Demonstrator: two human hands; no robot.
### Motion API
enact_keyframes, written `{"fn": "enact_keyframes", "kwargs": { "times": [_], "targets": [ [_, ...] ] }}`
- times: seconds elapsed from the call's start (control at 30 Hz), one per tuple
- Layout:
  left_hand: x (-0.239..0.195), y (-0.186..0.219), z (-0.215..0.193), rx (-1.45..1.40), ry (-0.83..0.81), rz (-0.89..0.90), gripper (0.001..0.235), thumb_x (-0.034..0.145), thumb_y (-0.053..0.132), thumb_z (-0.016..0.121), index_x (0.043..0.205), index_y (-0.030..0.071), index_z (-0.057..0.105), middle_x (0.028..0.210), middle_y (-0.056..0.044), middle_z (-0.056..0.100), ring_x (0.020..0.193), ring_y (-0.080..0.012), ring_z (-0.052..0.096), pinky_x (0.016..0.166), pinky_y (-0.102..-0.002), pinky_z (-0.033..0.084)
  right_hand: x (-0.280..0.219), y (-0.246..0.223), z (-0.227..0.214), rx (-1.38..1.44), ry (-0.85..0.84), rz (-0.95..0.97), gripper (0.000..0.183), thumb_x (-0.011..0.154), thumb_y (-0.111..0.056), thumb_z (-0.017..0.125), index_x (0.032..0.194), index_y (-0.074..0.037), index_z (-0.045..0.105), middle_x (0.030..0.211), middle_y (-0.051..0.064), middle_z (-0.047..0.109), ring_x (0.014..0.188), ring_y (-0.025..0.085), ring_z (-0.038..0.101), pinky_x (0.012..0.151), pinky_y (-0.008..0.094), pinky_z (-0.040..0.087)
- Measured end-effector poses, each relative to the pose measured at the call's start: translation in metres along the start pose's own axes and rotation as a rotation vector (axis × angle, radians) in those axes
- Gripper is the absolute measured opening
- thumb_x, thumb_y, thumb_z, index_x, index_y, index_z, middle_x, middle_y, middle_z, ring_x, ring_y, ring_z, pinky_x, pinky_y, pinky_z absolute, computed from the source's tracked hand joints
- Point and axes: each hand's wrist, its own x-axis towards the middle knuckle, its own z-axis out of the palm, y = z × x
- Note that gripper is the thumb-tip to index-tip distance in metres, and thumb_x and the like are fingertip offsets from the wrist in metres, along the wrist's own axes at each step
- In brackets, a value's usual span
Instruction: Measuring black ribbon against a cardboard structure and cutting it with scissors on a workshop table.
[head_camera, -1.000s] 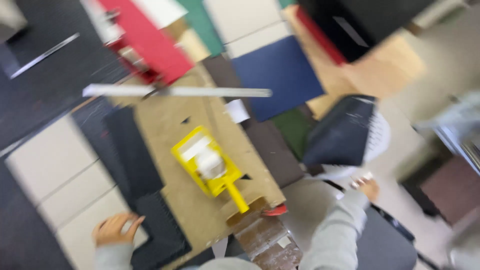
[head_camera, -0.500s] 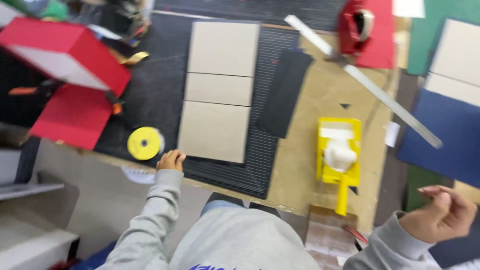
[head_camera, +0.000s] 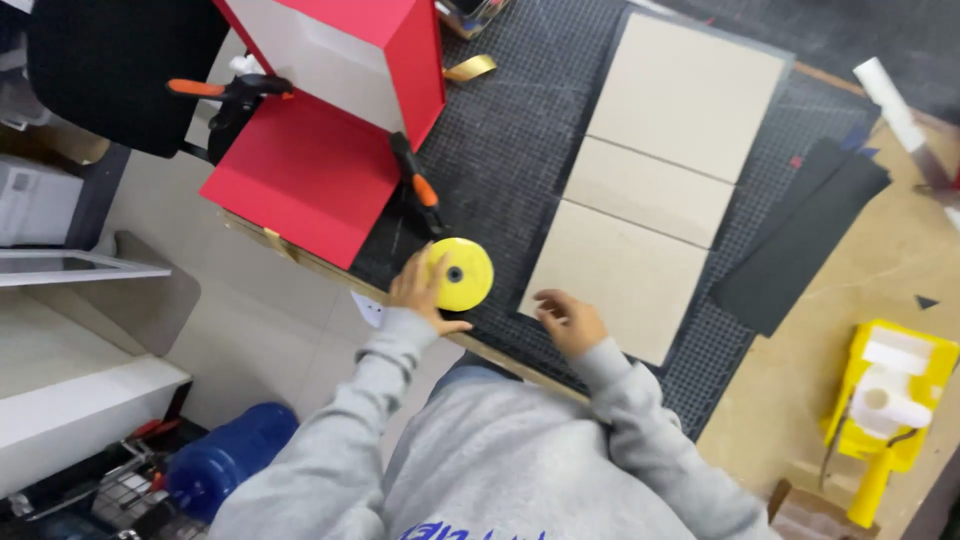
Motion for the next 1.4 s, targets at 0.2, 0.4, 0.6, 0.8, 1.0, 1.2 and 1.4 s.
{"fn": "enact_keyframes", "kwargs": {
  "times": [0.2, 0.4, 0.6, 0.8, 1.0, 1.2, 1.4],
  "targets": [
    [0.038, 0.019, -0.005, -0.083, -0.106, -0.105, 0.136, 0.059, 0.04, 0.089, 0.164, 0.026, 0.004, 0.157, -0.02, 0.022, 0.135, -0.0449, 0.041, 0.1, -0.052, 0.052, 0.021, -0.022, 0.087, -0.182, -0.138, 0.043, 0.052, 0.095, -0.02, 0.066, 0.145, -0.024, 0.051, 0.128, 0.011, 0.072, 0.121, 0.039, 0.066, 0.107, 0.056, 0.051],
    [0.043, 0.002, 0.043, -0.669, 0.027, -0.063, 0.146, 0.042, 0.03, 0.09, 0.166, 0.03, 0.013, 0.15, -0.017, 0.031, 0.14, -0.0455, 0.039, 0.117, -0.051, 0.035, 0.006, -0.044, 0.059, 0.193, -0.061, 0.016, 0.064, 0.095, -0.019, 0.07, 0.152, -0.027, 0.044, 0.144, 0.02, 0.059, 0.123, 0.042, 0.063, 0.102, 0.053, 0.056],
    [0.026, 0.029, -0.024, -0.954, -0.087, 0.086, 0.142, 0.045, 0.011, 0.086, 0.166, 0.029, 0.014, 0.154, -0.018, 0.026, 0.147, -0.0465, 0.032, 0.12, -0.056, 0.028, -0.034, -0.137, 0.028, 0.239, 0.093, -0.18, 0.075, 0.09, -0.003, 0.071, 0.155, -0.015, 0.035, 0.142, 0.028, 0.057, 0.122, 0.048, 0.061, 0.096, 0.056, 0.06],
    [0.007, 0.051, -0.065, -1.165, -0.05, 0.348, 0.135, 0.046, 0.009, 0.079, 0.166, 0.014, 0.017, 0.154, -0.027, 0.027, 0.146, -0.0506, 0.032, 0.121, -0.057, 0.023, -0.072, -0.169, -0.005, -0.155, 0.189, -0.334, 0.096, 0.076, -0.028, 0.088, 0.158, -0.018, 0.039, 0.13, 0.022, 0.067, 0.111, 0.036, 0.07, 0.086, 0.047, 0.063],
    [-0.011, 0.076, -0.124, -1.123, 0.077, 0.579, 0.132, 0.044, 0.019, 0.087, 0.16, 0.004, 0.026, 0.152, -0.028, 0.026, 0.141, -0.0513, 0.036, 0.12, -0.057, 0.026, -0.118, -0.205, -0.047, 0.24, 0.22, -0.407, 0.063, 0.09, -0.017, 0.07, 0.149, -0.007, 0.05, 0.114, 0.019, 0.077, 0.104, 0.034, 0.076, 0.083, 0.046, 0.063],
    [-0.029, 0.095, -0.154, -1.048, -0.008, 0.836, 0.125, 0.051, 0.036, 0.088, 0.158, 0.003, 0.031, 0.152, -0.029, 0.026, 0.137, -0.0512, 0.039, 0.117, -0.055, 0.033, -0.118, -0.229, -0.106, 0.089, 0.129, -0.469, 0.041, 0.085, -0.015, 0.072, 0.123, -0.001, 0.071, 0.119, 0.021, 0.071, 0.108, 0.038, 0.071, 0.085, 0.055, 0.06],
    [-0.035, 0.097, -0.164, -1.237, -0.236, 0.858, 0.135, 0.048, 0.043, 0.084, 0.161, 0.002, 0.022, 0.149, -0.031, 0.026, 0.134, -0.0486, 0.038, 0.115, -0.061, 0.031, -0.097, -0.208, -0.114, 0.188, 0.044, -0.367, 0.011, 0.09, -0.008, 0.073, 0.085, -0.003, 0.081, 0.074, 0.01, 0.08, 0.073, 0.018, 0.074, 0.072, 0.038, 0.065]
  ]
}}
